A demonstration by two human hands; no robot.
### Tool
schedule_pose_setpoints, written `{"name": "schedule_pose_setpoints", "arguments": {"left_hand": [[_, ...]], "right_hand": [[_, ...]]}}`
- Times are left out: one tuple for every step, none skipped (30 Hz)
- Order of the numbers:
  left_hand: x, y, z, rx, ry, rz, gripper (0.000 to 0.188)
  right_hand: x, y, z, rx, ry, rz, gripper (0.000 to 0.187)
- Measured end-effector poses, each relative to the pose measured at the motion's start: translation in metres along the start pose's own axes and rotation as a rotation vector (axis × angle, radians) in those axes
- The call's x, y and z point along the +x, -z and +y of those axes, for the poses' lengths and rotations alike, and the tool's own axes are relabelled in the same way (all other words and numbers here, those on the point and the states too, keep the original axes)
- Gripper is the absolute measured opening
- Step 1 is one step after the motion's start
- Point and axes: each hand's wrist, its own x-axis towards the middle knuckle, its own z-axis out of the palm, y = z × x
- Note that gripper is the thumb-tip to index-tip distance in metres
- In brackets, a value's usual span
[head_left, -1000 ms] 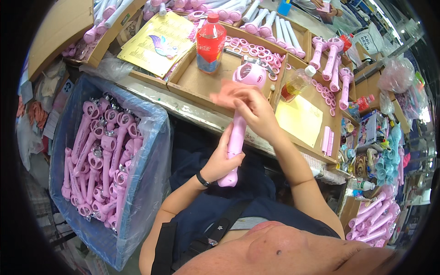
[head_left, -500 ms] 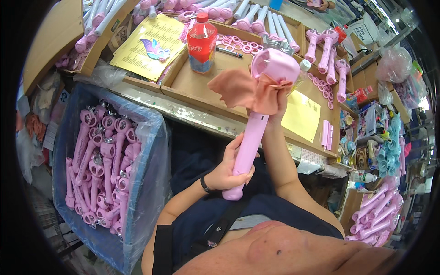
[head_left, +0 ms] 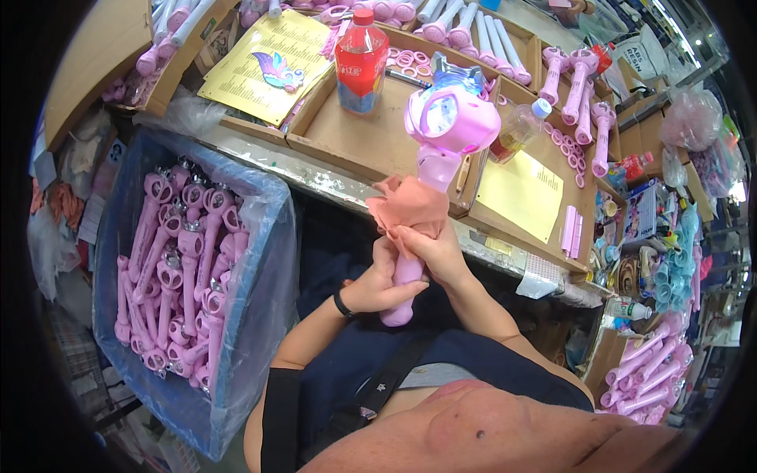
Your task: The person assembles pink plastic toy wands by attaching a silver crown piece to the top, wiping the wand with a cloth, and using a small tool to adjust or secure the crown. The person repeats this process on multiple wands, placing finished units into a bin.
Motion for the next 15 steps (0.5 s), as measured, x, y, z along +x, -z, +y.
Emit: {"name": "schedule_pose_setpoints", "arguments": {"left_hand": [[0.001,0.006,0.007,0.075,0.014,-0.064,0.071],[0.004,0.019,0.015,-0.150,0.394,0.027,0.060],[0.005,0.031,0.025,0.087,0.311,0.268,0.053],[0.013,0.042,0.031,0.001,-0.122,0.365,0.065],[0.016,0.038,0.034,-0.087,-0.200,0.590,0.074],[0.023,0.036,0.034,-0.118,-0.232,0.598,0.079],[0.028,0.035,0.037,-0.137,-0.268,0.600,0.084],[0.027,0.037,0.041,-0.296,-0.257,0.589,0.086],[0.025,0.040,0.046,-0.459,-0.228,0.538,0.089],[0.024,0.045,0.050,-0.237,-0.250,0.647,0.091],[0.022,0.051,0.054,-0.209,-0.268,0.694,0.089],[0.020,0.061,0.057,-0.183,-0.322,0.755,0.087],[0.017,0.072,0.061,-0.159,-0.353,0.812,0.085],[0.013,0.085,0.063,-0.195,-0.435,0.857,0.082],[0.008,0.091,0.064,-0.302,-0.390,0.920,0.080]], "right_hand": [[-0.003,0.002,0.000,-0.038,-0.011,-0.045,0.057],[-0.005,0.005,0.000,-0.112,0.004,0.000,0.055],[-0.007,0.008,-0.003,-0.198,-0.050,0.039,0.054],[-0.008,0.007,-0.002,-0.355,-0.039,0.153,0.051],[-0.007,0.008,-0.004,-0.573,-0.060,0.113,0.052],[-0.008,0.003,-0.003,-0.821,0.043,-0.011,0.051],[-0.008,-0.003,-0.001,-1.046,0.122,-0.087,0.050],[-0.010,-0.012,0.001,-1.033,0.240,-0.225,0.047],[-0.011,-0.021,0.005,-1.020,0.203,-0.278,0.044],[-0.013,-0.027,0.006,-1.049,0.108,-0.243,0.042],[-0.015,-0.030,0.006,-1.068,0.050,-0.258,0.041],[-0.017,-0.031,0.006,-1.169,0.049,-0.276,0.040],[-0.020,-0.029,0.005,-1.295,0.016,-0.253,0.040],[-0.023,-0.024,0.004,-1.298,-0.229,-0.320,0.042],[-0.029,-0.016,0.001,-1.191,-0.299,-0.383,0.045]]}}
